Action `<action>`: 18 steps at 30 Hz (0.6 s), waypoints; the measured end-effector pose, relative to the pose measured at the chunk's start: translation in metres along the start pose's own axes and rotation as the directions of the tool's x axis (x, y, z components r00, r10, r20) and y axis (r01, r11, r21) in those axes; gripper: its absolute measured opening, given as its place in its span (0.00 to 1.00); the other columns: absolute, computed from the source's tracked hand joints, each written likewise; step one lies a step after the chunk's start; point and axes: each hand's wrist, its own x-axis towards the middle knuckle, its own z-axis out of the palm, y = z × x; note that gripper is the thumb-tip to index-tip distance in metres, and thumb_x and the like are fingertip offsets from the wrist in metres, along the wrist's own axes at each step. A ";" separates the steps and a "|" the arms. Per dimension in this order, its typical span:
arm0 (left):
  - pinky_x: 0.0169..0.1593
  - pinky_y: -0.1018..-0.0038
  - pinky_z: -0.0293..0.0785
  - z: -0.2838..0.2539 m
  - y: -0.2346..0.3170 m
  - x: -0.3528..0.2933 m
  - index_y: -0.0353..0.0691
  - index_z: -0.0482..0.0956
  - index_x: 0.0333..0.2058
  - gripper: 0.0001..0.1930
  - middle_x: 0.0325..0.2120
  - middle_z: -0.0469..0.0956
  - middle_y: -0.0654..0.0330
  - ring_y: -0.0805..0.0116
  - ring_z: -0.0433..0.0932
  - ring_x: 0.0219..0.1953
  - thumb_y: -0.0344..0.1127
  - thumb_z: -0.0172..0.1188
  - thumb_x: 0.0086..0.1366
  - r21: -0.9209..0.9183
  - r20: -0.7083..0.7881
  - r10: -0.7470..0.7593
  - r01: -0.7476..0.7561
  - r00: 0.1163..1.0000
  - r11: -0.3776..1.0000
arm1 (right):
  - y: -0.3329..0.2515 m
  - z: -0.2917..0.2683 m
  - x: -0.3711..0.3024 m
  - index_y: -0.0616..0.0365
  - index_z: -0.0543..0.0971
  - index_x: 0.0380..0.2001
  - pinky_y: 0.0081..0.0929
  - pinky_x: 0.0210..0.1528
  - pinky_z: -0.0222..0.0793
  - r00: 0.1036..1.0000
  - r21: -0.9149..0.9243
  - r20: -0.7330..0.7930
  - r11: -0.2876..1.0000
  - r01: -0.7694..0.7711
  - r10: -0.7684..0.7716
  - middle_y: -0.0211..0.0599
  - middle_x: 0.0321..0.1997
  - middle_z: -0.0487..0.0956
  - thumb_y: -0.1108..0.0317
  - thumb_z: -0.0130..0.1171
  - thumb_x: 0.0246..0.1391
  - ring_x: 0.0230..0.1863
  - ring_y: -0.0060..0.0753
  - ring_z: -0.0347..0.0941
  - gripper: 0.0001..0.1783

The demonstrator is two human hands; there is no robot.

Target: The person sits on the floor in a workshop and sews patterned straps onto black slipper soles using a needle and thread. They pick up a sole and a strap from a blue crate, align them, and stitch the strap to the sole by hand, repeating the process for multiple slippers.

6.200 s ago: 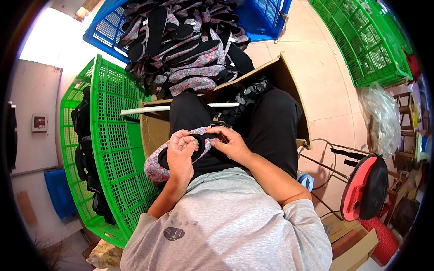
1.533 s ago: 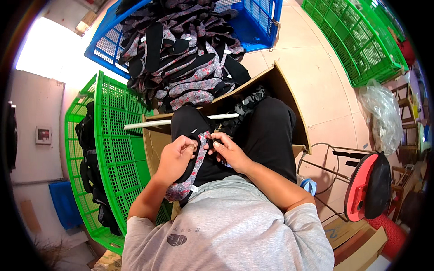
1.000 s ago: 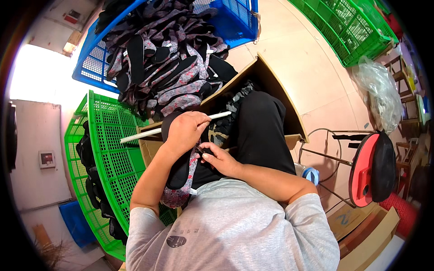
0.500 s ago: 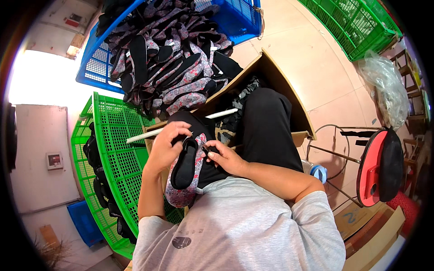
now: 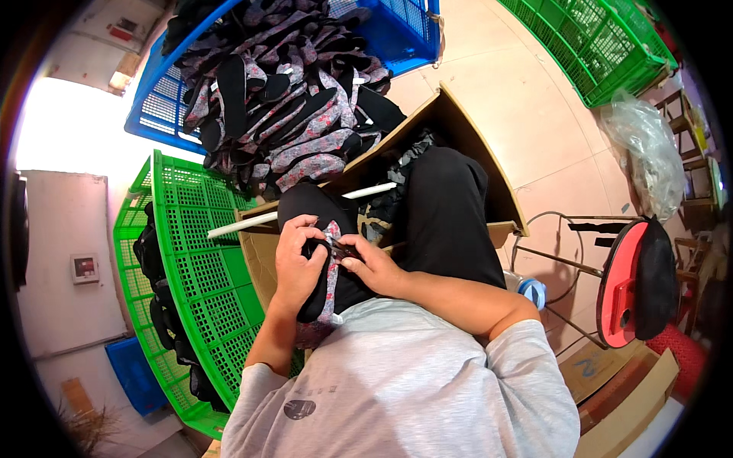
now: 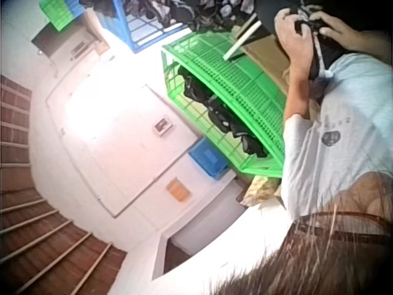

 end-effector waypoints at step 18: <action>0.54 0.66 0.72 0.006 0.002 -0.002 0.37 0.76 0.31 0.11 0.45 0.75 0.52 0.55 0.76 0.50 0.19 0.59 0.48 0.001 -0.025 -0.039 0.039 0.999 0.999 | -0.001 0.002 0.003 0.61 0.66 0.57 0.24 0.43 0.71 1.000 0.023 -0.019 1.000 0.005 -0.004 0.34 0.40 0.76 0.58 0.51 0.69 0.37 0.22 0.71 0.22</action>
